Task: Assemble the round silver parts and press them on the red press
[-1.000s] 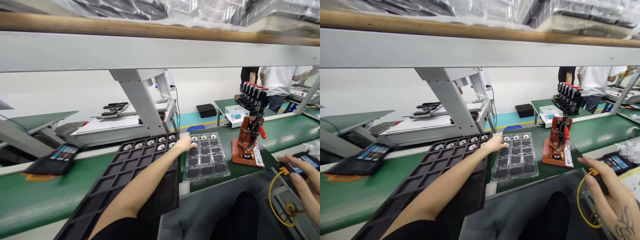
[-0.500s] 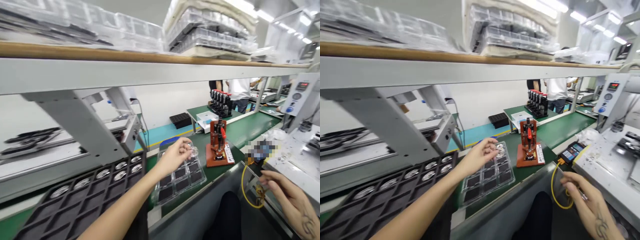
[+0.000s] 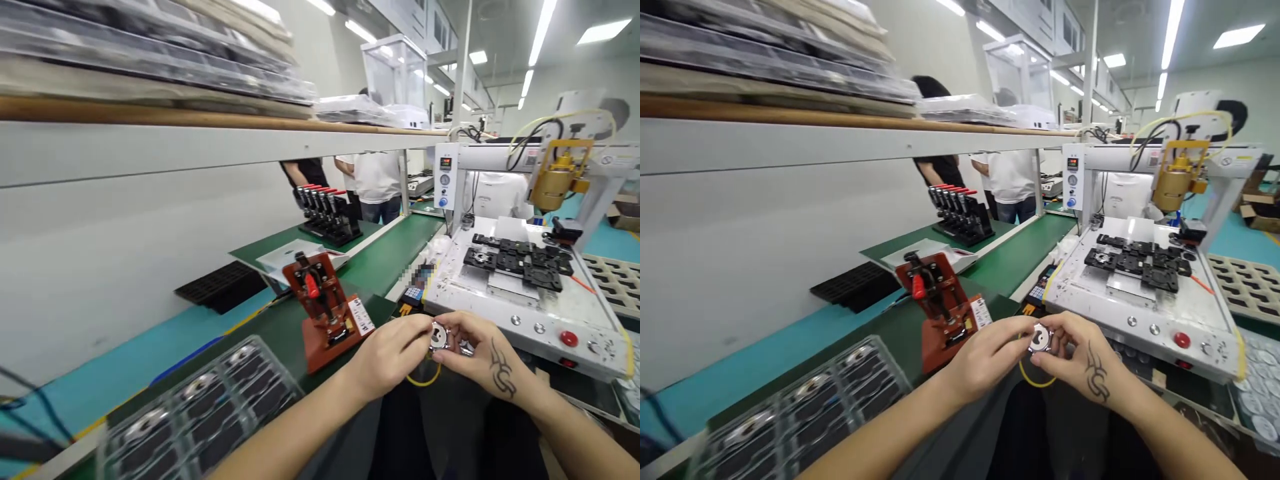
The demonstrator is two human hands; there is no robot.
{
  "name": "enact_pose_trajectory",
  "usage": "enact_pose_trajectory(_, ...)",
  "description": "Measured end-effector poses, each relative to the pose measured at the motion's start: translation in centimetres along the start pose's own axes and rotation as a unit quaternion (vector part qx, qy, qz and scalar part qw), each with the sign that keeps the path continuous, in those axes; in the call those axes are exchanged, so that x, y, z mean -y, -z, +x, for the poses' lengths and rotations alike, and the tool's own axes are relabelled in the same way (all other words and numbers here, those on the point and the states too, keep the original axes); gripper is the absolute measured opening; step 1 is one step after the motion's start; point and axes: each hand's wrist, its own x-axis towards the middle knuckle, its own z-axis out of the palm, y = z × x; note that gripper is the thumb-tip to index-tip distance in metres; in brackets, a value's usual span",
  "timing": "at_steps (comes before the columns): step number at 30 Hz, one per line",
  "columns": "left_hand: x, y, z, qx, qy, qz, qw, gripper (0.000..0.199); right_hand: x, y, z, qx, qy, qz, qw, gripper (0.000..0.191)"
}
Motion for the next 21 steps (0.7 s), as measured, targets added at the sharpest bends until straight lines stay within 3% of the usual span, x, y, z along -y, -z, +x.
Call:
enact_pose_trajectory(4,-0.2,-3.1,1.8,0.021,0.013,-0.082,0.996,0.020,-1.2,2.3,-1.1,-0.058,0.019,-0.078,0.995,0.032)
enact_pose_trajectory(7,1.2,-6.0,4.3,0.054,0.032,-0.153,0.986,0.018,-2.6,5.0,-1.9,-0.120,0.022,-0.131,0.984,0.030)
enact_pose_trajectory(10,4.8,-9.3,8.2,0.094,0.108,-0.223,0.964,0.034,-3.4,8.3,-2.9,-0.202,-0.002,-0.157,0.967,0.029)
enact_pose_trajectory(14,11.4,-13.4,13.9,0.191,0.241,-0.184,0.934,0.042,-2.9,11.8,-5.3,-0.252,-0.052,-0.132,0.957,0.038)
enact_pose_trajectory(17,15.0,-15.8,16.6,0.255,0.255,-0.183,0.914,0.048,-2.0,12.9,-7.5,-0.279,-0.053,-0.124,0.951,0.041)
enact_pose_trajectory(21,17.0,-17.9,18.4,0.333,0.256,-0.188,0.888,0.039,-2.0,13.8,-9.5,-0.301,-0.047,-0.140,0.942,0.040)
